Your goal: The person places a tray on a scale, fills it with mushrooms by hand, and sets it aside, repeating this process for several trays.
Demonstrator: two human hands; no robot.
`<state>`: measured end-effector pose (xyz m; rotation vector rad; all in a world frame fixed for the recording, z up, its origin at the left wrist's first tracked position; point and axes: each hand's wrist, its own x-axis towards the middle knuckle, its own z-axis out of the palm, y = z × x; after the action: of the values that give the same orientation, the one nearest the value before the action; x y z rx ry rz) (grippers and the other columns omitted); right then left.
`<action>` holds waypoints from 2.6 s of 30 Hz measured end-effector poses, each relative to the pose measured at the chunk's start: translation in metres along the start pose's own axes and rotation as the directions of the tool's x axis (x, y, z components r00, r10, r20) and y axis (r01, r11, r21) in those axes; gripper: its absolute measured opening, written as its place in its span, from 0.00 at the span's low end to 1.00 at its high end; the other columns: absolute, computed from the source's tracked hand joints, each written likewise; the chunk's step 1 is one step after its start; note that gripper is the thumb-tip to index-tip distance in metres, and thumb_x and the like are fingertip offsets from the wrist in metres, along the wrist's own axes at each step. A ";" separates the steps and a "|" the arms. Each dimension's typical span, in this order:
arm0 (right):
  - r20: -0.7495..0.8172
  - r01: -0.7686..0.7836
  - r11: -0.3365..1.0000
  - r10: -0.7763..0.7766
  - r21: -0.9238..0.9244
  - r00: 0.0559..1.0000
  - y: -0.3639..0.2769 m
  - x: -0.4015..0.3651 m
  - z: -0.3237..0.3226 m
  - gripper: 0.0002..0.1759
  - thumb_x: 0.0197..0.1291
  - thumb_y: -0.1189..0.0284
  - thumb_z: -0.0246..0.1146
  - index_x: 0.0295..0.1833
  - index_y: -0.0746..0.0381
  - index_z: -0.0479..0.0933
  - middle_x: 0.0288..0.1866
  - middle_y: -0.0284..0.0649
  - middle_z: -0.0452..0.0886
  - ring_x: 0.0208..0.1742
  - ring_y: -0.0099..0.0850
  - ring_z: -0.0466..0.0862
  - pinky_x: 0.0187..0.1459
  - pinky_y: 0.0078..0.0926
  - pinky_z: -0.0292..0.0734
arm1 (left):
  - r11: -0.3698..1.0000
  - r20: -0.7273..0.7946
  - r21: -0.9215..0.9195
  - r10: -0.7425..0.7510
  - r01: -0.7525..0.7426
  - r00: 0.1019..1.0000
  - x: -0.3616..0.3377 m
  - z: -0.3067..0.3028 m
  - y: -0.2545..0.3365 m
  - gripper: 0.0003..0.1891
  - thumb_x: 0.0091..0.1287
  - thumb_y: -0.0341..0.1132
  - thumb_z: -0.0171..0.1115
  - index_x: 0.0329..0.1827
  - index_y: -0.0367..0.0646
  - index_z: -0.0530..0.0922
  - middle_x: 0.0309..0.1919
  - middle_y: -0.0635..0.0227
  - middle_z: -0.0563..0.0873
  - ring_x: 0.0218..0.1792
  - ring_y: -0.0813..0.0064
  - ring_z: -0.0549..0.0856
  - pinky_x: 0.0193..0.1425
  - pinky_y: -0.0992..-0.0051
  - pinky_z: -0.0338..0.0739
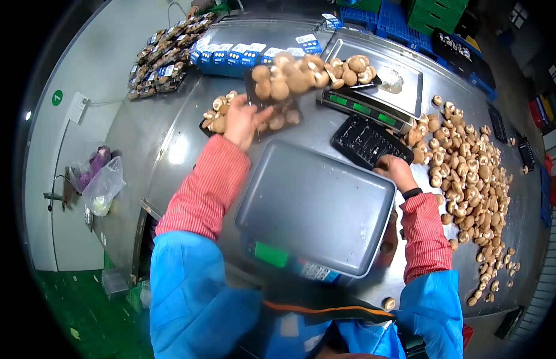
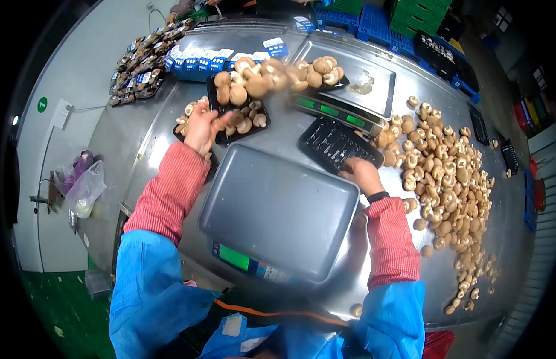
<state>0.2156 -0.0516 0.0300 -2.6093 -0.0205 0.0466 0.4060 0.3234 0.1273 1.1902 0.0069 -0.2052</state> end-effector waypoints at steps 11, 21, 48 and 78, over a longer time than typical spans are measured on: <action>-0.194 0.093 0.995 -0.099 -0.038 0.976 -0.005 -0.001 0.004 0.06 0.50 0.73 0.65 0.30 0.64 0.79 0.30 0.48 0.80 0.34 0.48 0.83 0.38 0.42 0.78 | 0.954 -0.151 -0.295 0.014 -0.059 0.988 0.154 0.014 -0.031 0.31 0.76 0.30 0.49 0.74 0.31 0.45 0.61 0.34 0.66 0.55 0.43 0.82 0.55 0.57 0.87; -0.715 0.016 0.986 0.111 0.168 0.691 -0.044 -0.072 -0.065 0.06 0.51 0.79 0.65 0.35 0.64 0.76 0.28 0.43 0.76 0.29 0.41 0.79 0.34 0.36 0.75 | 0.909 0.420 0.068 -0.401 0.412 0.814 -0.035 0.078 -0.050 0.25 0.79 0.53 0.47 0.65 0.41 0.69 0.54 0.52 0.83 0.55 0.61 0.84 0.61 0.64 0.80; -0.478 -0.384 0.465 0.876 0.798 0.068 0.120 -0.488 -0.019 0.19 0.63 0.73 0.61 0.58 0.69 0.73 0.45 0.48 0.85 0.45 0.41 0.85 0.51 0.36 0.78 | 0.602 0.698 0.694 -0.424 -0.396 0.577 -0.178 0.340 -0.269 0.49 0.59 0.50 0.75 0.78 0.43 0.57 0.64 0.46 0.74 0.65 0.58 0.75 0.67 0.63 0.72; -0.418 -0.187 0.472 0.868 0.861 0.267 0.199 -0.385 -0.019 0.21 0.76 0.59 0.50 0.58 0.66 0.73 0.46 0.54 0.83 0.47 0.47 0.83 0.51 0.38 0.76 | 0.723 0.843 0.506 -0.297 -0.470 0.450 -0.342 0.420 -0.348 0.54 0.45 0.37 0.82 0.76 0.43 0.58 0.58 0.51 0.74 0.60 0.52 0.77 0.64 0.63 0.73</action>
<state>-0.1673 -0.2421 -0.0439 -1.4444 1.1573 -0.8350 -0.0293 -0.1348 0.0024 1.6992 -1.2303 -0.7985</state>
